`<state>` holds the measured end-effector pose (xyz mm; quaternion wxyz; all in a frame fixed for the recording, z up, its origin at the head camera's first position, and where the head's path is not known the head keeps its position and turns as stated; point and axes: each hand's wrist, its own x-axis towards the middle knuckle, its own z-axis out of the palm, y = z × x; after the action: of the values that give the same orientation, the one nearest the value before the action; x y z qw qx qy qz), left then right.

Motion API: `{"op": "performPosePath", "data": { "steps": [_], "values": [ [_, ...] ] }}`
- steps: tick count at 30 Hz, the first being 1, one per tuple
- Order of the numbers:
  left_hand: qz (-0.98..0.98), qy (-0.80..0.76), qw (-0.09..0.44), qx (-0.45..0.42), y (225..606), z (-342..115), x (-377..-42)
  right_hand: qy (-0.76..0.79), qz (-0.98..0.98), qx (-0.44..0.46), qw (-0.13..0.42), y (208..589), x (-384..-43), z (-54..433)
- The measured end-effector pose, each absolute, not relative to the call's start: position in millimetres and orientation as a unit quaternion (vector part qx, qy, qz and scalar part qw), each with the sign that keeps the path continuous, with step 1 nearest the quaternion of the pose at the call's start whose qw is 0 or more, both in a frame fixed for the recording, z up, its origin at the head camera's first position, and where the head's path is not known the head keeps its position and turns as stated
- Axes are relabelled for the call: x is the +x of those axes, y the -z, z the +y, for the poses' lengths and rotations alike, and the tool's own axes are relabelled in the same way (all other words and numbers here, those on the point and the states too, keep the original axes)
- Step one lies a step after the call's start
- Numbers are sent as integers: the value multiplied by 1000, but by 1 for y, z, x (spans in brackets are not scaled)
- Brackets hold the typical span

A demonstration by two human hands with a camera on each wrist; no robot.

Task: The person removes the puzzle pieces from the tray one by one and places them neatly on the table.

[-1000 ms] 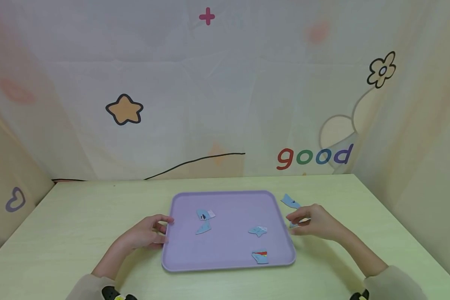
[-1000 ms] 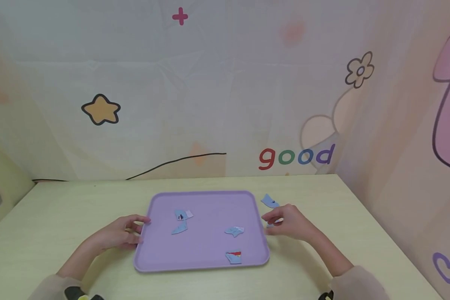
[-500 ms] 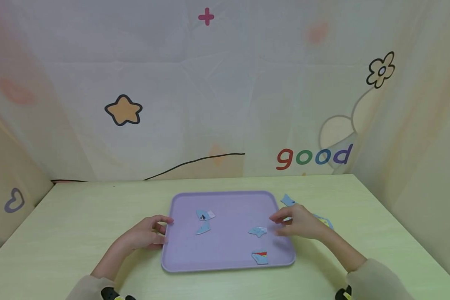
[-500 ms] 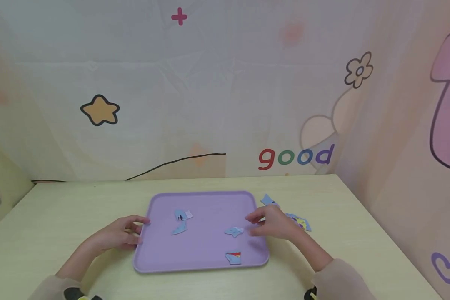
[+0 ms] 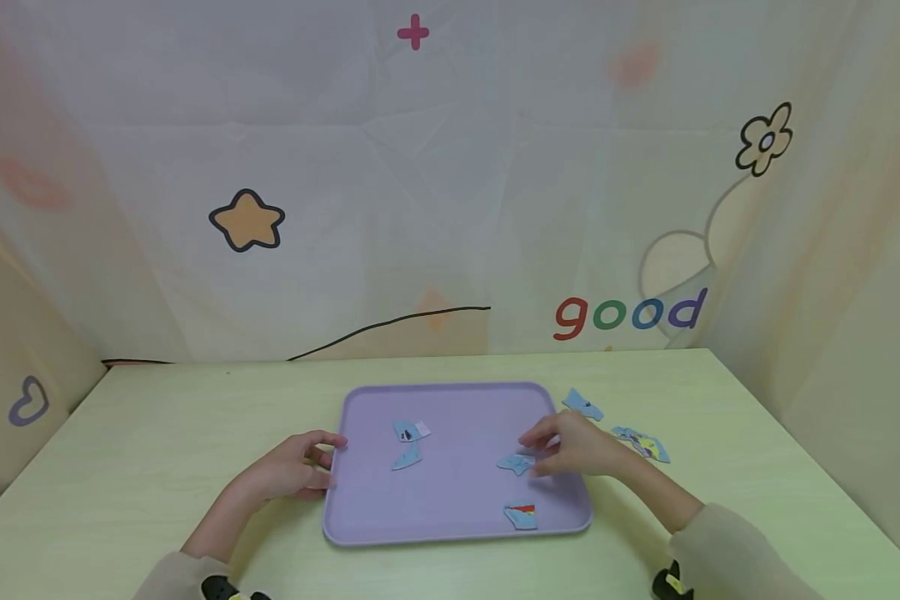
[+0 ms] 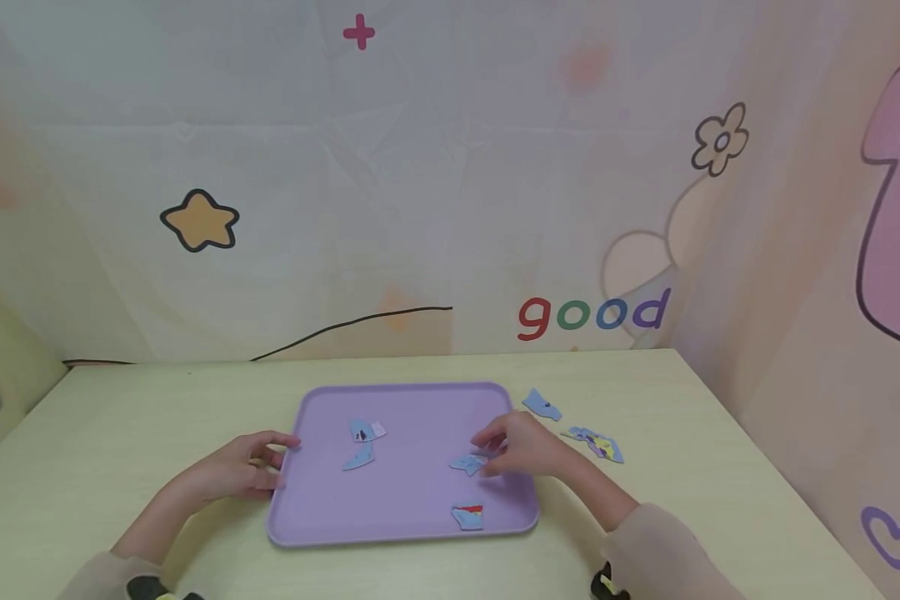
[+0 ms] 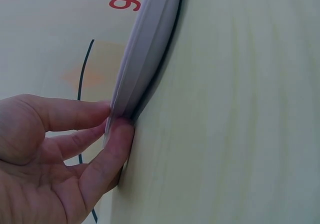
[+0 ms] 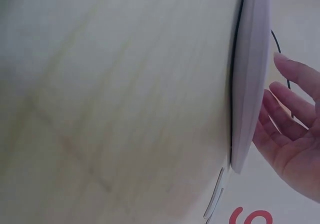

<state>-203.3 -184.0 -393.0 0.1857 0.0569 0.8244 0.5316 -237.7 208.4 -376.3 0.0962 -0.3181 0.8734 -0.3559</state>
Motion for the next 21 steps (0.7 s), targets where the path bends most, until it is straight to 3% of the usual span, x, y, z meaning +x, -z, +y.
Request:
{"op": "performPosePath", "data": {
  "steps": [10,21],
  "values": [
    [830,-524,184,53,391,-183,-202,331,885,-308,110,377,-239,200],
    [821,-537,187,50,390,-183,-202,273,888,-363,67,380,-243,196]
  ]
}}
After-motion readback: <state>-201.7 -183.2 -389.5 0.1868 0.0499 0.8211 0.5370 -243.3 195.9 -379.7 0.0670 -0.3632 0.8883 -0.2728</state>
